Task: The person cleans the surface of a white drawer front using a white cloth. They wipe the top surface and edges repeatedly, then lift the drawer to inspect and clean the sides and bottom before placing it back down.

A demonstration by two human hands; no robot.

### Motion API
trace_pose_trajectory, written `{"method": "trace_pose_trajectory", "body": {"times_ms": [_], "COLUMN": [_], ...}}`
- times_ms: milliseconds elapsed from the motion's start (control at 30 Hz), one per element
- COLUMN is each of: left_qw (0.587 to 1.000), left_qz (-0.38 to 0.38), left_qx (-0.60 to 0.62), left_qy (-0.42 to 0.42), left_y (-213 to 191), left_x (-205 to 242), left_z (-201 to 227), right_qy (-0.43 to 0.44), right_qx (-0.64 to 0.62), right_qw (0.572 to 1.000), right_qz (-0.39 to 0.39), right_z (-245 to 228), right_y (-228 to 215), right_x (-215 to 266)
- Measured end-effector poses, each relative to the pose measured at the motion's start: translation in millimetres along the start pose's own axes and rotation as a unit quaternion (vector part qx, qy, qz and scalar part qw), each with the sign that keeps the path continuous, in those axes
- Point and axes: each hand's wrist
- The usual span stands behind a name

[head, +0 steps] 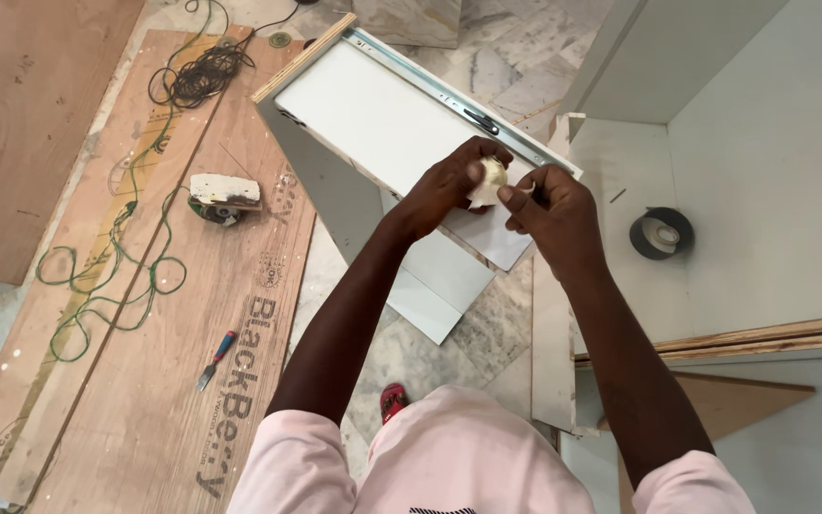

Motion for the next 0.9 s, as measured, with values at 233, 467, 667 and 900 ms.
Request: {"method": "trace_pose_trajectory", "body": {"times_ms": [233, 467, 667, 900], "left_qw": [0.99, 0.998, 0.998, 0.993], "left_qz": [0.011, -0.025, -0.043, -0.078], "left_qx": [-0.108, 0.027, 0.037, 0.087], "left_qy": [0.093, -0.054, -0.022, 0.013], "left_y": [1.5, -3.9, -10.2, -16.3], "left_x": [1.6, -1.4, -2.3, -0.3], "left_z": [4.2, 3.0, -4.3, -7.8], "right_qy": [-0.007, -0.002, -0.021, 0.002], "right_qx": [0.053, -0.051, -0.084, -0.04], "right_qw": [0.998, 0.998, 0.995, 0.999], "right_qz": [0.032, 0.02, 0.048, 0.029], "right_z": [12.9, 32.1, 30.9, 15.0], "right_y": [3.0, -2.9, 6.0, 5.5], "right_x": [-11.6, -19.4, -18.6, -21.3]}}
Point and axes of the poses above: each hand's wrist, its own x-axis away from the middle knuckle, its own y-axis out of the palm, z = x × y, and after that the axes turned 6 degrees about -y, right-handed
